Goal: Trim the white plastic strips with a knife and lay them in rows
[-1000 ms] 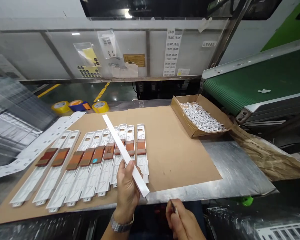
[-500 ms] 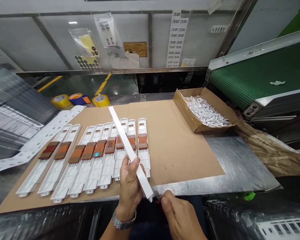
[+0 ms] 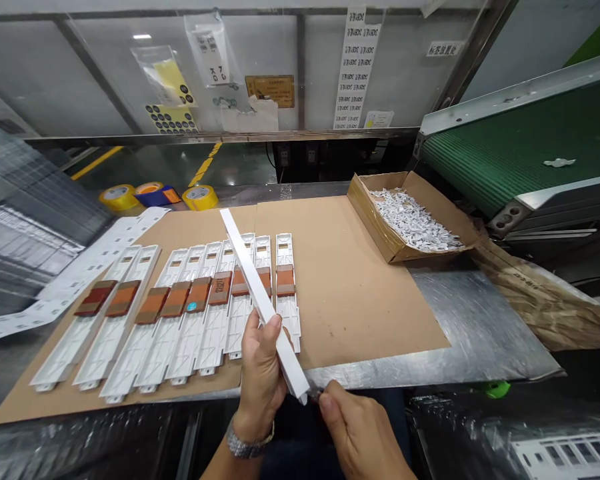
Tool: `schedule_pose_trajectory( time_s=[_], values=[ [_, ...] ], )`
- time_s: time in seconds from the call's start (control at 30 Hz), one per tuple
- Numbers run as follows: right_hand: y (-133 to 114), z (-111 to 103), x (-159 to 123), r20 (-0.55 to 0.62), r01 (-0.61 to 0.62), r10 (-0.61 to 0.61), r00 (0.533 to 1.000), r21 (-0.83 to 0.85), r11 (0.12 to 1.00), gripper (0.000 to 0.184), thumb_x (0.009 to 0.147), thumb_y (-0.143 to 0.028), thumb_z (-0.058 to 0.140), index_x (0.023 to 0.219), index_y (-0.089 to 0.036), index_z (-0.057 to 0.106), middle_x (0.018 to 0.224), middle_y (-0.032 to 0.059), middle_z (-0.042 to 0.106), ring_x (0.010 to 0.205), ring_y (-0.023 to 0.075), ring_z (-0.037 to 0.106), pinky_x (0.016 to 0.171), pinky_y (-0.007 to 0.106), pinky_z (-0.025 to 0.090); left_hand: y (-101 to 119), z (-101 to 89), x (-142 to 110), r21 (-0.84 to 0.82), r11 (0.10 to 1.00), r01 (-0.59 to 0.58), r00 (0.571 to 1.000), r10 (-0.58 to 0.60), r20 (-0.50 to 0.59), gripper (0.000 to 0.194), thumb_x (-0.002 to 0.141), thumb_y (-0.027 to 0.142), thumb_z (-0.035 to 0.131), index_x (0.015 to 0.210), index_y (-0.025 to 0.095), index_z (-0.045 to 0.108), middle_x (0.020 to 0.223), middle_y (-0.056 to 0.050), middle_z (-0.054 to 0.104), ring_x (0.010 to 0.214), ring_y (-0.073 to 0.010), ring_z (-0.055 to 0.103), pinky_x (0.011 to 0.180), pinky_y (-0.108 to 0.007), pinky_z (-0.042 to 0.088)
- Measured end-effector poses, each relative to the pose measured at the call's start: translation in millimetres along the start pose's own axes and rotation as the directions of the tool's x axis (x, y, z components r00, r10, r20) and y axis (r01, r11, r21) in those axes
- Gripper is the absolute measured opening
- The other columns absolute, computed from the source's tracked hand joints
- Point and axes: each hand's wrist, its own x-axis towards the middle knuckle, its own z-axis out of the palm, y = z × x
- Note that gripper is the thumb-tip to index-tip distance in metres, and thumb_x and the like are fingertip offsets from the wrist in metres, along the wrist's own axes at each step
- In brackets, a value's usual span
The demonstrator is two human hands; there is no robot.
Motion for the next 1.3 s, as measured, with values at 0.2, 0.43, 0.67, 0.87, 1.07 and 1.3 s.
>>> schedule_pose_trajectory(
  time_s=[0.2,0.43,0.67,0.87,1.07,1.3],
  values=[
    [1.7,0.2,-0.8,0.006,0.013,-0.012,1.0,-0.016,1.0,0.039,0.097,-0.041,0.021,0.069,-0.023,0.043,0.055,-0.0033,0.056,0.045,0.0122,0.051,0.046,0.026,0.021,1.2,-0.5,-1.1,-0.003,1.0,0.001,1.0,-0.001,-0.002,0.027,0.075,0.029,0.066,0.091,0.022,0.045,0.063,0.009,0.041,0.041,-0.0002,0.032,0.037,-0.012,0.028],
    [-1.2,0.2,-0.3,0.038,0.062,-0.059,0.998,-0.09,0.994,0.043,0.097,-0.041,0.019,0.069,-0.022,0.046,0.054,-0.0024,0.058,0.044,0.0137,0.054,0.044,0.027,0.02,0.3,0.0,0.2,0.009,1.0,-0.011,1.0,0.011,-0.01,0.026,0.074,0.03,0.067,0.091,0.022,0.048,0.061,0.009,0.042,0.041,-0.0013,0.034,0.037,-0.013,0.03],
    [6.7,17.4,-6.6,0.119,0.113,-0.101,0.988,-0.098,0.989,0.047,0.096,-0.045,0.016,0.066,-0.021,0.044,0.052,-0.0012,0.058,0.044,0.0139,0.055,0.043,0.027,0.017,3.8,7.4,1.1,0.003,0.999,-0.047,0.998,0.047,-0.034,0.032,0.071,0.032,0.07,0.094,0.022,0.051,0.066,0.007,0.048,0.046,-0.0012,0.04,0.04,-0.011,0.031],
    [5.1,-1.4,-8.1,0.127,0.025,-0.051,0.991,0.201,0.979,0.048,0.094,-0.052,0.016,0.064,-0.021,0.037,0.054,-0.0033,0.043,0.048,0.01,0.042,0.048,0.024,0.022,-0.4,-2.2,3.1,0.043,0.998,-0.039,0.995,0.043,-0.094,0.038,0.072,0.049,0.065,0.089,0.018,0.052,0.063,0.005,0.05,0.049,-0.0051,0.045,0.041,-0.014,0.037],
    [5.8,-12.9,-9.5,0.077,-0.046,0.013,0.997,0.442,0.896,0.044,0.095,-0.047,0.02,0.064,-0.021,0.037,0.058,-0.0034,0.036,0.053,0.0101,0.035,0.05,0.024,0.026,1.4,-10.2,7.9,0.053,0.997,-0.056,0.987,0.063,-0.146,0.041,0.067,0.047,0.07,0.09,0.018,0.054,0.063,0.004,0.053,0.052,-0.0076,0.05,0.046,-0.017,0.044],
    [8.2,-8.9,-5.8,0.091,-0.091,0.06,0.994,0.4,0.912,0.043,0.094,-0.051,0.02,0.066,-0.021,0.035,0.057,-0.0032,0.038,0.052,0.0109,0.037,0.05,0.025,0.025,2.7,-8.9,4.7,0.072,0.995,-0.074,0.985,0.084,-0.15,0.038,0.069,0.046,0.069,0.09,0.019,0.054,0.064,0.005,0.054,0.053,-0.0072,0.049,0.05,-0.018,0.045]
  ],
)
